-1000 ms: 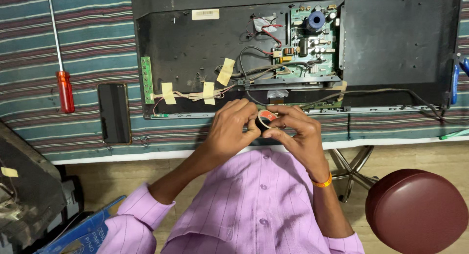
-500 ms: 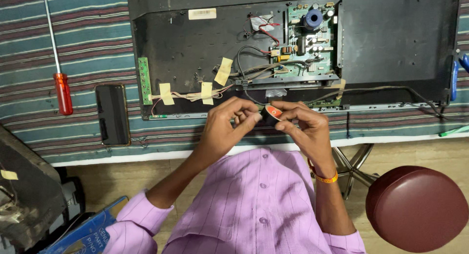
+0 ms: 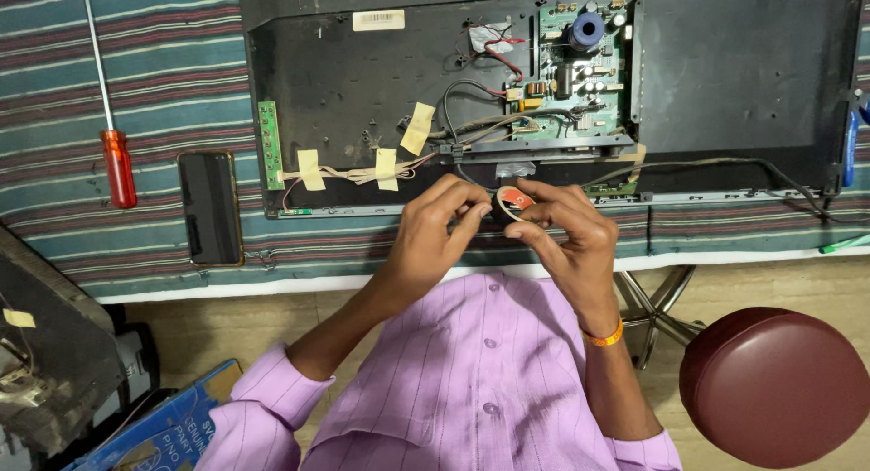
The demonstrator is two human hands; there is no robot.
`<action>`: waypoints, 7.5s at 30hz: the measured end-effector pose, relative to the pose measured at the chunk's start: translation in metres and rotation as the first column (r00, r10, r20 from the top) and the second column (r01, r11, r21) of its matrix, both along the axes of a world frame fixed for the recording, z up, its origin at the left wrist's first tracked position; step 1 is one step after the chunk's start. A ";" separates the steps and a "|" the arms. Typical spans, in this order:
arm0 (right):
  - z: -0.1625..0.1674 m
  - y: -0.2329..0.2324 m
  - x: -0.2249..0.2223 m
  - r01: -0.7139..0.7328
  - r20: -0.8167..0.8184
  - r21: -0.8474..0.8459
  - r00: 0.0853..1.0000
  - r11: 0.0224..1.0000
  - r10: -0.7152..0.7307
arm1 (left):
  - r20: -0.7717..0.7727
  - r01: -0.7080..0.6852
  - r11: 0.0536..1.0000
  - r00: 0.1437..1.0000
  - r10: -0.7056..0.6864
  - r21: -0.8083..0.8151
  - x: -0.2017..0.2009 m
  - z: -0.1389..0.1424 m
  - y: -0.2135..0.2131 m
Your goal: The person works on the internal wiring of a disassembled television. They twist two wires together, use a soldering iron to solder the joint, and then wrap the connection with black electrical tape. The person uses pliers to cut the tape and continues to wrap the wires securely.
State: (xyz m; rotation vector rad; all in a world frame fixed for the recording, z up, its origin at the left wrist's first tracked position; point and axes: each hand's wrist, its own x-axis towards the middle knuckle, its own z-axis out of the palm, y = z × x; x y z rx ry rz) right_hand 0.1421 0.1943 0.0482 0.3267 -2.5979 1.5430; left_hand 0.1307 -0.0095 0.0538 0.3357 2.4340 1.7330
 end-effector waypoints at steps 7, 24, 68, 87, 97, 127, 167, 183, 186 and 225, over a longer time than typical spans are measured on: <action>0.012 -0.013 0.006 0.033 -0.098 0.114 0.995 0.993 -0.022 | -0.298 -0.050 0.972 0.954 -0.021 -0.228 -0.001 -0.004 0.007; -0.032 0.022 0.010 -0.062 0.299 -0.534 0.919 0.843 0.257 | 0.365 0.156 0.967 0.904 -0.222 0.201 -0.008 -0.027 -0.001; -0.060 0.032 0.015 -0.096 0.225 -0.607 0.931 0.789 0.286 | 0.333 0.136 0.959 0.918 -0.216 0.247 -0.004 -0.046 0.009; -0.077 0.029 0.014 -0.036 0.141 -0.702 0.972 0.711 0.188 | 0.498 -0.061 0.701 0.748 -0.440 0.711 -0.038 -0.040 0.000; -0.057 0.043 -0.003 0.181 0.098 -0.724 0.982 0.665 -0.160 | -0.322 -0.215 0.971 0.917 0.237 0.104 -0.130 -0.040 -0.010; 0.007 -0.039 -0.184 0.092 -0.147 -0.367 0.977 0.926 -0.155 | -0.213 -0.090 0.944 0.963 0.164 0.318 -0.202 -0.047 -0.013; -0.035 -0.036 -0.218 0.446 -0.173 0.006 0.882 0.895 -0.438 | -0.251 0.009 0.914 0.962 0.103 0.407 -0.181 -0.056 -0.003; 0.007 -0.039 -0.166 0.197 -0.205 -0.021 0.959 0.980 -0.198 | 0.017 0.042 0.829 0.998 -0.062 0.557 -0.191 -0.050 0.005; 0.003 -0.025 -0.169 0.212 -0.155 -0.056 0.963 0.976 -0.218 | 0.009 0.166 0.846 0.980 -0.197 0.508 -0.194 -0.052 0.000; 0.004 -0.008 -0.171 0.194 -0.164 0.036 0.969 0.980 -0.185 | 0.276 0.111 0.900 0.930 -0.244 0.421 -0.212 -0.048 -0.013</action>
